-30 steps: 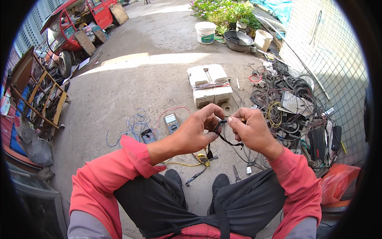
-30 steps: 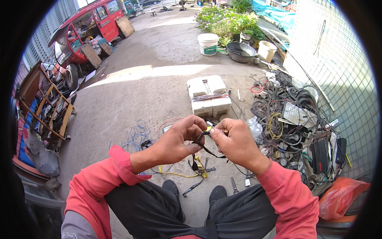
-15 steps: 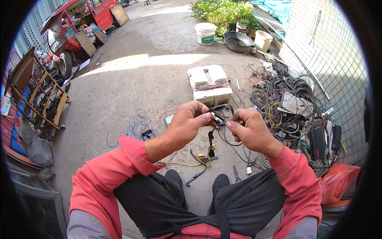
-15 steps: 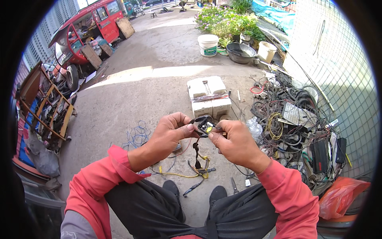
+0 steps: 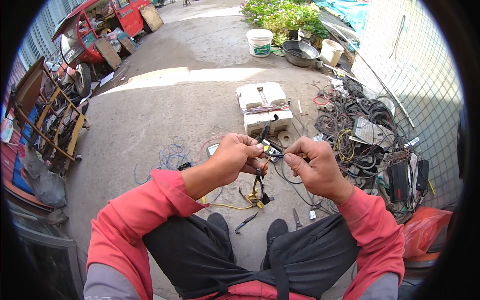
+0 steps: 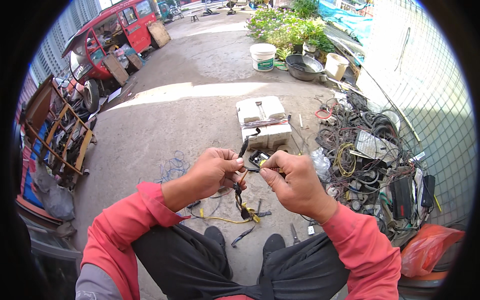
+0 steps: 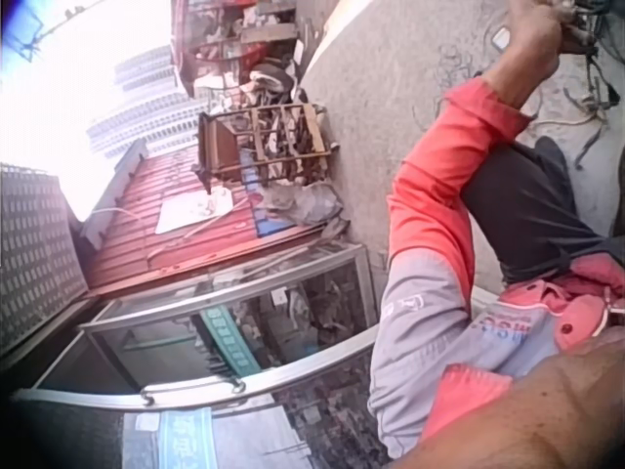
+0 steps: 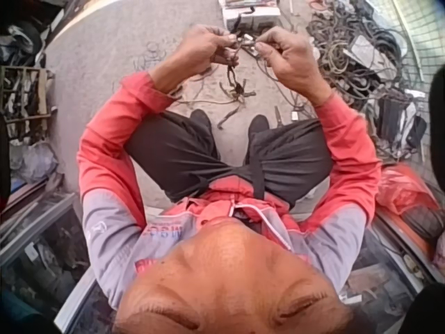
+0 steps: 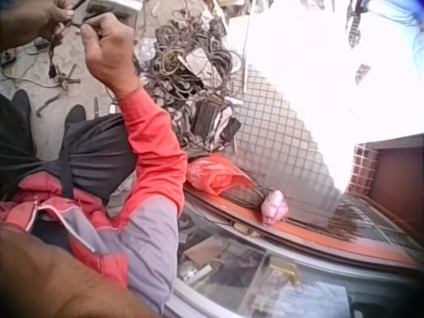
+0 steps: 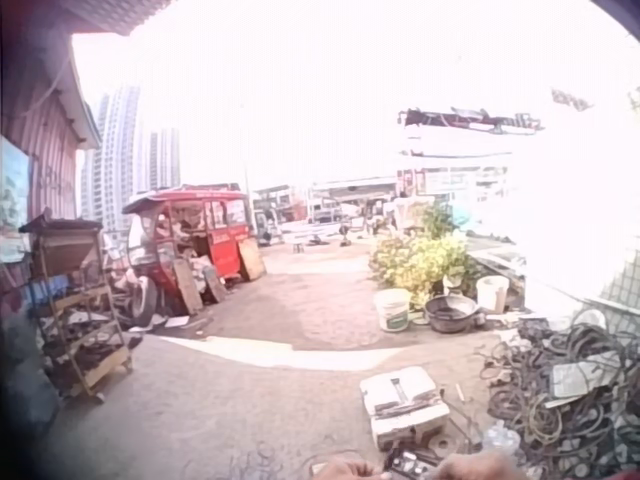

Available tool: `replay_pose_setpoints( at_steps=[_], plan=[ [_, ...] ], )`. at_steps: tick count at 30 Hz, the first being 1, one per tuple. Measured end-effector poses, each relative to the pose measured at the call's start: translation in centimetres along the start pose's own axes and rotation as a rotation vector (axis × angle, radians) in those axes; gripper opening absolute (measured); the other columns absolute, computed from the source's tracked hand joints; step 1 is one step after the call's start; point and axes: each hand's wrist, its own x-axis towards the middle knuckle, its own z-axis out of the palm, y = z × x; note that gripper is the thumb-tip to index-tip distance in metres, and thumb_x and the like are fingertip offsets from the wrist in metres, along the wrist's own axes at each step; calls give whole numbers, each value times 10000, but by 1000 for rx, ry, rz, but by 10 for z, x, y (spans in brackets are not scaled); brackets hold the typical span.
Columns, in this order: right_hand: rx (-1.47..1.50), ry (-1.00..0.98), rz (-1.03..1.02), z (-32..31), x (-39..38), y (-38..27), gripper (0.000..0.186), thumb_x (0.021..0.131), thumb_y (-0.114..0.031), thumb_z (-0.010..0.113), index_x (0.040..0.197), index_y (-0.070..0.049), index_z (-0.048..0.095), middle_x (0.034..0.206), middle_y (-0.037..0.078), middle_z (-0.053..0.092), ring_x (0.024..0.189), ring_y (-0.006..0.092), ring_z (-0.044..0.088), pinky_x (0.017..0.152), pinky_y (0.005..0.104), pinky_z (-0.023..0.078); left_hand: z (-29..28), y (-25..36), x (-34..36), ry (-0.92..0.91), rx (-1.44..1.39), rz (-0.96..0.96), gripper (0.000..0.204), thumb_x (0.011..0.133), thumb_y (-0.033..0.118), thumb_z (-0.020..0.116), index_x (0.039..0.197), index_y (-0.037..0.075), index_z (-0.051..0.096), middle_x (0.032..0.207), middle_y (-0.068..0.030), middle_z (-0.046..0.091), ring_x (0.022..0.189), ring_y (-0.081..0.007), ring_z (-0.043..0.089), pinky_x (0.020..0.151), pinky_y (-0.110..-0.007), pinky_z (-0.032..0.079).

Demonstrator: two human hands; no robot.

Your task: The person sits on the ground and uses pliers and scissors to strip insulation from wires and connect them to a small electronic component. They then stand up and walk to a table to search through a pile of hardware.

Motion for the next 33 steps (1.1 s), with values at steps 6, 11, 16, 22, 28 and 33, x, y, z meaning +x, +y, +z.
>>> replay_pose_setpoints(
  at_steps=[6,11,16,22,28,33],
  plan=[
    [17,23,83,1,0,-2,137,913,-71,658,848,48,645,618,97,624,546,122,566,510,301,436,-2,-7,6,147,102,58,228,972,86,616,1134,-43,519,1050,-161,619,788,-208,694,658,-340,589],
    [41,64,138,-1,1,3,173,912,-92,666,835,63,653,621,86,633,561,96,562,513,296,441,-10,-8,13,537,662,485,301,959,56,621,1216,-51,509,1074,-117,593,939,-176,625,876,-313,527],
    [50,71,158,1,1,5,185,912,-107,665,839,63,665,622,87,637,567,98,570,514,293,444,5,-5,1,-136,476,558,366,886,0,663,1231,-43,549,1093,-94,639,1048,-155,616,952,-296,490],
    [-9,42,165,1,1,1,187,901,-110,663,829,63,669,630,118,653,559,129,599,516,304,453,17,-8,-3,-317,441,396,420,821,-135,548,1233,-56,534,1044,-95,648,941,-130,658,876,-294,539],
    [-45,48,121,4,2,2,192,890,-122,668,829,60,674,652,167,664,575,182,654,531,333,477,21,-13,-4,-261,365,405,322,811,-65,661,1114,-52,553,930,-81,655,820,-131,663,700,-281,541],
    [-81,45,148,5,3,2,198,886,-122,672,821,66,676,645,178,657,571,188,655,530,334,476,25,-10,-8,-52,559,510,251,795,8,739,978,-39,573,818,-106,659,773,-167,683,662,-319,541]
  ],
)
